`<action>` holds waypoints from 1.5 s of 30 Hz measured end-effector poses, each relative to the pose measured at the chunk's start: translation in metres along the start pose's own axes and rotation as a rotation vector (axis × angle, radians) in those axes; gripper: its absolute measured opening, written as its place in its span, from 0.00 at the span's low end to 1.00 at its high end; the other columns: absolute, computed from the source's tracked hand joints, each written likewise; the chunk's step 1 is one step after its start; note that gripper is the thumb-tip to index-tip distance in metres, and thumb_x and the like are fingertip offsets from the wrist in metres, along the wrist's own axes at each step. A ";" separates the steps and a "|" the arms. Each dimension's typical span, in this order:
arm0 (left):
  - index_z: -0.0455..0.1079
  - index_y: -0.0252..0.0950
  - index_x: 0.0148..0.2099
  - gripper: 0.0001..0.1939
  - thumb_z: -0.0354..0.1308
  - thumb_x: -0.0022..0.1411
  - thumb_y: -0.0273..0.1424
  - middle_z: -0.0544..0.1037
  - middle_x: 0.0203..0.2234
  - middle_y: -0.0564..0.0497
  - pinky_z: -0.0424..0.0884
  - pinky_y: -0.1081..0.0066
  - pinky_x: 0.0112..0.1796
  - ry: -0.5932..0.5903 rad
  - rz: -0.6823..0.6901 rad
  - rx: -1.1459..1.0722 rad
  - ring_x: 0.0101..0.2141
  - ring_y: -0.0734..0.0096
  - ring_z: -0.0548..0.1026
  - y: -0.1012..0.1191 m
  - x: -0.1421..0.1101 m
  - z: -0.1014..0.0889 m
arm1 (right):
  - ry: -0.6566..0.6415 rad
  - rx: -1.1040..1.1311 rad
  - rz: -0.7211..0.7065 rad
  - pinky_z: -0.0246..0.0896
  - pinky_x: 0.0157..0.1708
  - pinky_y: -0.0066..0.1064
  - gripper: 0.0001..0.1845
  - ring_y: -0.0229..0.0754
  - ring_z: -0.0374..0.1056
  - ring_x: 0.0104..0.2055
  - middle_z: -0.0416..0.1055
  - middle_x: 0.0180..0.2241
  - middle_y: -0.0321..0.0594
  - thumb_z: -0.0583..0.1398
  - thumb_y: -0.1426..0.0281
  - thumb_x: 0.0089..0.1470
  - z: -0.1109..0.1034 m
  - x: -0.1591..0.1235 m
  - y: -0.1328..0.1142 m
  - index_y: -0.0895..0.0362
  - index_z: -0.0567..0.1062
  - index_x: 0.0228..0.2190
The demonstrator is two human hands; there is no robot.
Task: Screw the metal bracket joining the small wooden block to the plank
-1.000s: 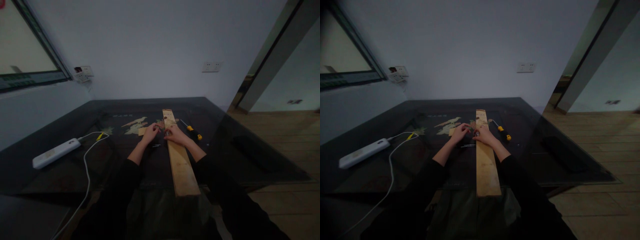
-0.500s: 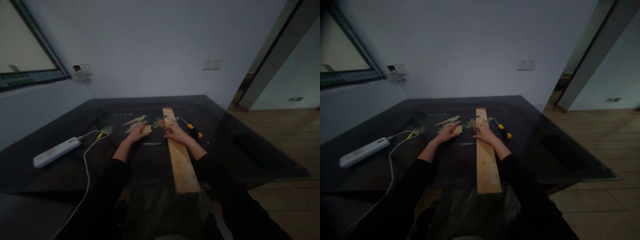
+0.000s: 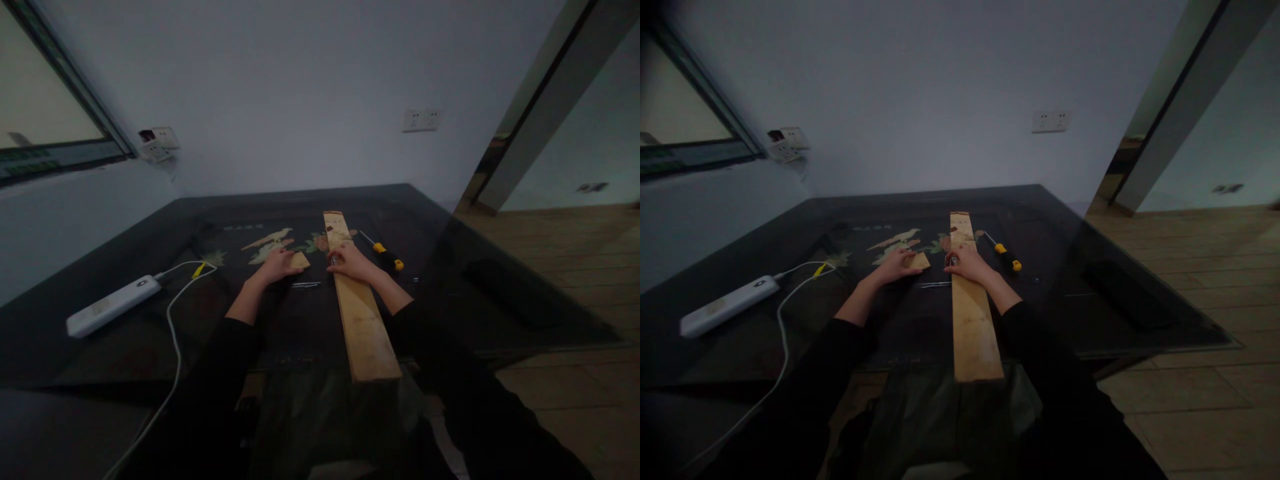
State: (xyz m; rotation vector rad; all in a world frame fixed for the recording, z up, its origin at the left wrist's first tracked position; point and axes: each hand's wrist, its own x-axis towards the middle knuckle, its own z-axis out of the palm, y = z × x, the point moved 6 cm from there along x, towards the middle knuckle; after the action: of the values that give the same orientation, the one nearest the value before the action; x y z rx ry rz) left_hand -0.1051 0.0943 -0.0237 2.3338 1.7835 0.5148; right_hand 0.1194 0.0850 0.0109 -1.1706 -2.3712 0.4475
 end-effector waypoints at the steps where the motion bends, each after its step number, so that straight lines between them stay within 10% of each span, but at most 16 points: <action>1: 0.70 0.33 0.53 0.35 0.63 0.48 0.50 0.72 0.46 0.39 0.64 0.58 0.51 -0.003 0.000 -0.002 0.48 0.50 0.69 0.000 0.000 0.000 | -0.001 -0.001 -0.001 0.57 0.46 0.36 0.18 0.43 0.63 0.42 0.64 0.36 0.42 0.68 0.64 0.45 0.000 0.000 0.000 0.58 0.78 0.39; 24: 0.65 0.36 0.58 0.32 0.62 0.54 0.43 0.68 0.48 0.42 0.63 0.55 0.54 0.014 0.305 -0.234 0.51 0.54 0.66 0.067 -0.004 0.021 | 0.025 -0.023 -0.028 0.56 0.47 0.36 0.17 0.44 0.60 0.44 0.63 0.36 0.41 0.67 0.66 0.47 0.003 -0.002 0.001 0.57 0.77 0.41; 45: 0.66 0.37 0.57 0.29 0.63 0.54 0.39 0.71 0.50 0.42 0.63 0.55 0.53 0.028 0.359 -0.267 0.52 0.56 0.68 0.074 -0.012 0.011 | 0.033 -0.027 -0.047 0.56 0.47 0.37 0.18 0.44 0.61 0.44 0.63 0.37 0.42 0.66 0.66 0.48 0.001 -0.005 -0.001 0.57 0.76 0.42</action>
State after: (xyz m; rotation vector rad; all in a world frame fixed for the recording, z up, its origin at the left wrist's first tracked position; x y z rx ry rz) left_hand -0.0367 0.0634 -0.0119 2.4639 1.2132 0.7840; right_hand 0.1211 0.0807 0.0095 -1.1225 -2.3781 0.3787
